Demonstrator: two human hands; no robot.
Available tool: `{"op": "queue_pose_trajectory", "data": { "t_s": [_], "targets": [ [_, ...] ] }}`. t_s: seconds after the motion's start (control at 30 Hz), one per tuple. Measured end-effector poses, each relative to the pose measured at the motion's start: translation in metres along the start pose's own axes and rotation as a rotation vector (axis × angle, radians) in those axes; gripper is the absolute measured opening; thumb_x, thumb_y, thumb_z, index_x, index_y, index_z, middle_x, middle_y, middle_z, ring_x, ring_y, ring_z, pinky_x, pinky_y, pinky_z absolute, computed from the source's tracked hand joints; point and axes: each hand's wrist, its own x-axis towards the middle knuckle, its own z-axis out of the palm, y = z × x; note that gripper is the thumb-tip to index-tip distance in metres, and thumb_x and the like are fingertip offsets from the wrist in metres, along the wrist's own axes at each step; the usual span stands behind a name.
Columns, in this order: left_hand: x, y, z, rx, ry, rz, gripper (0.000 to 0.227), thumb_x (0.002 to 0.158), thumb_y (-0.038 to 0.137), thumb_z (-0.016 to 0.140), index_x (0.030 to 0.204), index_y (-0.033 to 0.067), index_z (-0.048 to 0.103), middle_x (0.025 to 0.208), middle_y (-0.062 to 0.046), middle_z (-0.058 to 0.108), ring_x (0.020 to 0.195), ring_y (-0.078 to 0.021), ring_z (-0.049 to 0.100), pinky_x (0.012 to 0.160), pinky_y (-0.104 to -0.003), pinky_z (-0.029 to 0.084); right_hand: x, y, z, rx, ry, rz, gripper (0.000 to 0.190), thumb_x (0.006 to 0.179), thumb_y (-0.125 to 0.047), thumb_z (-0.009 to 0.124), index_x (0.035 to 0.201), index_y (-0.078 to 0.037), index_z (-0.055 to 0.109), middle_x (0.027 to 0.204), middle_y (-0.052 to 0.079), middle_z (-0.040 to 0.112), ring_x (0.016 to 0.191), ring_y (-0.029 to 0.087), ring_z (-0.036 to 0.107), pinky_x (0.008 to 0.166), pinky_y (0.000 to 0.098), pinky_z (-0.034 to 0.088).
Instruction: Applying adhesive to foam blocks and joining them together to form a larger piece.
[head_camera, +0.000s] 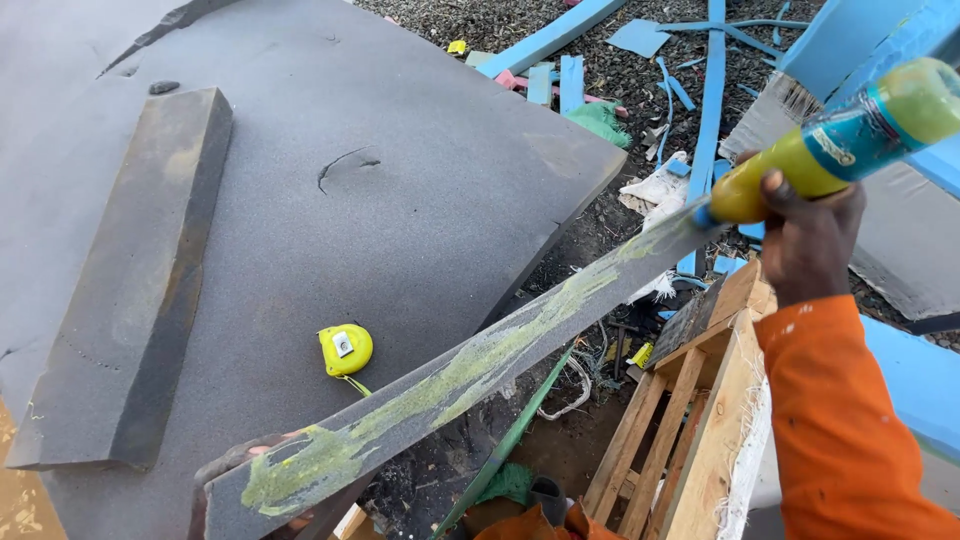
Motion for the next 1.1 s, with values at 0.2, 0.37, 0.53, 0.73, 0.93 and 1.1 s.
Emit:
{"op": "queue_pose_trajectory", "data": {
  "t_s": [0.2, 0.37, 0.53, 0.73, 0.93, 1.1],
  "targets": [
    [-0.014, 0.045, 0.038, -0.069, 0.036, -0.26, 0.042, 0.068, 0.024, 0.046, 0.103, 0.0051, 0.056, 0.11, -0.019, 0.056, 0.083, -0.0403, 0.052, 0.055, -0.043, 0.042, 0.007, 0.012, -0.017, 0.026, 0.038, 0.008, 0.042, 0.068, -0.007, 0.067, 0.103, -0.007, 0.044, 0.093, 0.008, 0.053, 0.089, 0.025, 0.058, 0.082, 0.0428, 0.053],
    [-0.004, 0.015, 0.022, -0.181, -0.143, 0.068, 0.031, 0.067, 0.021, 0.049, 0.091, 0.0012, 0.054, 0.11, -0.024, 0.057, 0.082, -0.047, 0.057, 0.044, -0.044, 0.048, -0.002, 0.007, -0.015, -0.079, 0.086, -0.05, 0.038, 0.073, 0.0, 0.062, 0.104, -0.008, 0.042, 0.097, 0.007, 0.05, 0.093, 0.026, 0.058, 0.087, 0.0432, 0.052],
    [-0.018, 0.013, 0.037, 0.287, -0.423, 1.375, 0.057, 0.056, 0.012, 0.069, 0.105, 0.0063, 0.04, 0.104, -0.021, 0.054, 0.095, -0.0265, 0.06, 0.077, -0.027, 0.052, -0.02, -0.006, 0.001, 0.026, 0.024, 0.085, 0.056, 0.066, -0.019, 0.071, 0.111, -0.011, 0.039, 0.095, 0.011, 0.055, 0.096, 0.026, 0.058, 0.085, 0.0432, 0.05],
    [-0.039, 0.014, 0.048, 0.33, -0.269, 1.309, 0.052, 0.058, 0.014, 0.066, 0.102, 0.0058, 0.041, 0.102, -0.019, 0.055, 0.096, -0.0271, 0.06, 0.077, -0.029, 0.051, -0.034, -0.009, 0.027, 0.185, 0.048, 0.117, 0.063, 0.058, -0.022, 0.075, 0.106, -0.008, 0.037, 0.093, 0.015, 0.056, 0.094, 0.027, 0.057, 0.086, 0.0426, 0.048],
    [-0.049, 0.013, 0.05, 0.382, -0.144, 1.232, 0.05, 0.061, 0.011, 0.063, 0.105, 0.0025, 0.041, 0.105, -0.016, 0.051, 0.102, -0.0258, 0.056, 0.079, -0.029, 0.051, -0.076, -0.037, 0.089, 0.207, -0.049, 0.206, 0.053, 0.06, -0.022, 0.07, 0.101, -0.004, 0.041, 0.088, 0.017, 0.056, 0.087, 0.029, 0.057, 0.081, 0.0412, 0.048],
    [-0.049, 0.011, 0.052, 0.294, -0.148, 1.206, 0.051, 0.06, 0.012, 0.064, 0.104, 0.002, 0.041, 0.103, -0.018, 0.052, 0.1, -0.0291, 0.055, 0.079, -0.033, 0.05, -0.072, -0.039, 0.08, 0.094, -0.107, 0.171, 0.052, 0.063, -0.024, 0.067, 0.103, -0.007, 0.039, 0.093, 0.017, 0.055, 0.092, 0.027, 0.055, 0.081, 0.039, 0.047]
  ]
}}
